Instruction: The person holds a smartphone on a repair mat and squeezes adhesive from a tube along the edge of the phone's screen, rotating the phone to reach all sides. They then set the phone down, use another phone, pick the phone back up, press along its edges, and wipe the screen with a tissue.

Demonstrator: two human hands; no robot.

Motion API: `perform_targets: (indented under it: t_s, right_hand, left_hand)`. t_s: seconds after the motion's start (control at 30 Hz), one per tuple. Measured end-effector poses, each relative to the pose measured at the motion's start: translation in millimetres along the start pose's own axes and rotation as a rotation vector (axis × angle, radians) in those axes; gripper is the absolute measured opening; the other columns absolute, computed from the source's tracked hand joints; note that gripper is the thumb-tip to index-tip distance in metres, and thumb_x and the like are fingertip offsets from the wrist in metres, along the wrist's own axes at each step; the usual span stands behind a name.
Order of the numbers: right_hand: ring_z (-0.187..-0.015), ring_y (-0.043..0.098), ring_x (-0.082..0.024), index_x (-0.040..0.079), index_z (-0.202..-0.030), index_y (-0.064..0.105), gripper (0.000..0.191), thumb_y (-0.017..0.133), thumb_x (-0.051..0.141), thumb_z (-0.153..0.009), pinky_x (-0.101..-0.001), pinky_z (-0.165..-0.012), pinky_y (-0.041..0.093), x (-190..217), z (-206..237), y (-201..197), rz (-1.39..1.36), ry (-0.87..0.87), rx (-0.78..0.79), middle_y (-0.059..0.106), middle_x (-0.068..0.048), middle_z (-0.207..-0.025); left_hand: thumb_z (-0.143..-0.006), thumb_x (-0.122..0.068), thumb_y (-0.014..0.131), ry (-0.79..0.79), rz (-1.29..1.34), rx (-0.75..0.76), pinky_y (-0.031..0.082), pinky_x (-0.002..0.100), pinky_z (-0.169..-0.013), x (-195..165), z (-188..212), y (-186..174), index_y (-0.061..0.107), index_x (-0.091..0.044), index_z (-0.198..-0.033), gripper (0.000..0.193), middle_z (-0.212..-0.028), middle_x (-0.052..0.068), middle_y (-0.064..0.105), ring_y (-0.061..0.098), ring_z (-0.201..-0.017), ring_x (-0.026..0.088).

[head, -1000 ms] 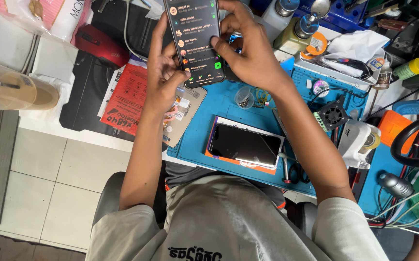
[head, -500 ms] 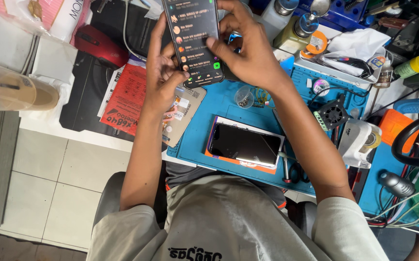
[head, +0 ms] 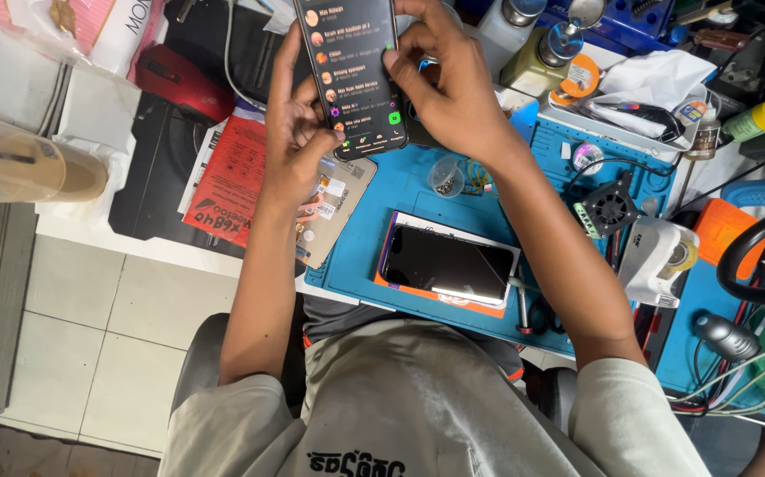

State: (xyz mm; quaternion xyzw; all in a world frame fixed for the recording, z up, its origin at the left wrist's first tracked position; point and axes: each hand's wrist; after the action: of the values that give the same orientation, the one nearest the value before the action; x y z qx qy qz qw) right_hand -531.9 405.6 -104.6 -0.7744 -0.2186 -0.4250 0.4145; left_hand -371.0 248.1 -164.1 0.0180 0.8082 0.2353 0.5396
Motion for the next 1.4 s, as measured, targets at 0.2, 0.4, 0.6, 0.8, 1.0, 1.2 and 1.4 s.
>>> perform_targets:
  t_s: [0.2,0.4,0.6,0.8,1.0,1.2,1.4]
  right_hand:
    - [-0.095,0.064,-0.013,0.005,-0.147,0.043,0.054,0.073,0.000,-0.103,-0.0269,-0.074,0.052,3.5,0.2,0.1,0.000,-0.057,0.027,0.065,-0.006,-0.100]
    - [-0.088,0.066,-0.011,0.007,-0.139,0.047,0.037,0.066,0.002,-0.108,-0.0278,-0.068,0.050,6.7,-2.5,1.5,-0.009,0.052,-0.013,0.067,-0.004,-0.094]
    - [-0.096,0.065,-0.013,0.006,-0.146,0.044,0.052,0.074,0.003,-0.104,-0.0272,-0.075,0.053,9.9,-2.6,1.4,-0.002,-0.041,0.012,0.065,-0.006,-0.100]
    - [-0.091,0.067,-0.012,0.007,-0.141,0.046,0.042,0.072,0.002,-0.108,-0.0290,-0.073,0.052,7.4,-2.3,1.4,0.004,0.019,0.008,0.069,-0.003,-0.096]
    - [-0.097,0.067,-0.014,0.007,-0.143,0.045,0.050,0.075,-0.001,-0.104,-0.0290,-0.077,0.055,3.1,0.9,1.6,0.017,-0.034,0.010,0.068,-0.005,-0.099]
    - [-0.096,0.069,-0.014,0.006,-0.144,0.046,0.050,0.077,0.003,-0.105,-0.0283,-0.076,0.057,-1.6,0.0,2.6,0.003,-0.045,0.004,0.068,-0.005,-0.101]
    - [-0.092,0.073,-0.012,0.008,-0.145,0.052,0.041,0.074,0.009,-0.111,-0.0271,-0.074,0.056,-4.5,-0.9,5.1,0.029,0.015,-0.047,0.074,-0.005,-0.100]
  left_hand:
    - [-0.078,0.010,0.050,-0.008,-0.018,-0.022,0.061,0.026,-0.092,2.9,-0.2,-2.7,0.007,-0.012,-0.167,0.101,-0.140,0.021,0.066,0.072,-0.114,0.016]
    - [-0.076,0.008,0.050,-0.003,-0.016,-0.014,0.062,0.026,-0.092,1.7,0.0,-2.5,0.008,-0.013,-0.171,0.106,-0.140,0.020,0.066,0.072,-0.113,0.016]
    - [-0.078,0.009,0.052,0.020,-0.024,-0.024,0.061,0.026,-0.091,2.0,-1.1,-2.4,0.010,-0.011,-0.166,0.100,-0.139,0.022,0.066,0.072,-0.114,0.017]
    - [-0.078,0.009,0.052,-0.002,-0.015,-0.029,0.061,0.026,-0.091,1.6,0.6,-3.2,0.009,-0.012,-0.171,0.104,-0.139,0.022,0.066,0.072,-0.114,0.017]
    - [-0.078,0.009,0.052,0.004,-0.026,-0.033,0.059,0.025,-0.087,5.7,1.0,-5.3,0.010,-0.011,-0.167,0.100,-0.137,0.020,0.068,0.072,-0.110,0.015]
    - [-0.077,0.008,0.053,0.018,-0.020,-0.026,0.061,0.028,-0.095,6.5,0.8,-5.4,0.010,-0.011,-0.167,0.101,-0.134,0.020,0.069,0.072,-0.113,0.016]
    - [-0.076,0.007,0.052,-0.012,-0.019,-0.026,0.062,0.027,-0.093,4.5,1.7,-3.8,0.009,-0.012,-0.170,0.106,-0.135,0.020,0.068,0.072,-0.113,0.017]
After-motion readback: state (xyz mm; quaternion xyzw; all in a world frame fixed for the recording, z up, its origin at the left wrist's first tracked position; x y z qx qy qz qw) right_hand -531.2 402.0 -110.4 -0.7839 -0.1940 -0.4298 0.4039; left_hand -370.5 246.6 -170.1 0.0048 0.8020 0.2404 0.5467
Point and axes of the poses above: each hand's wrist, its own z-axis away from the middle knuckle, its own y-axis out of the palm, x = y × z
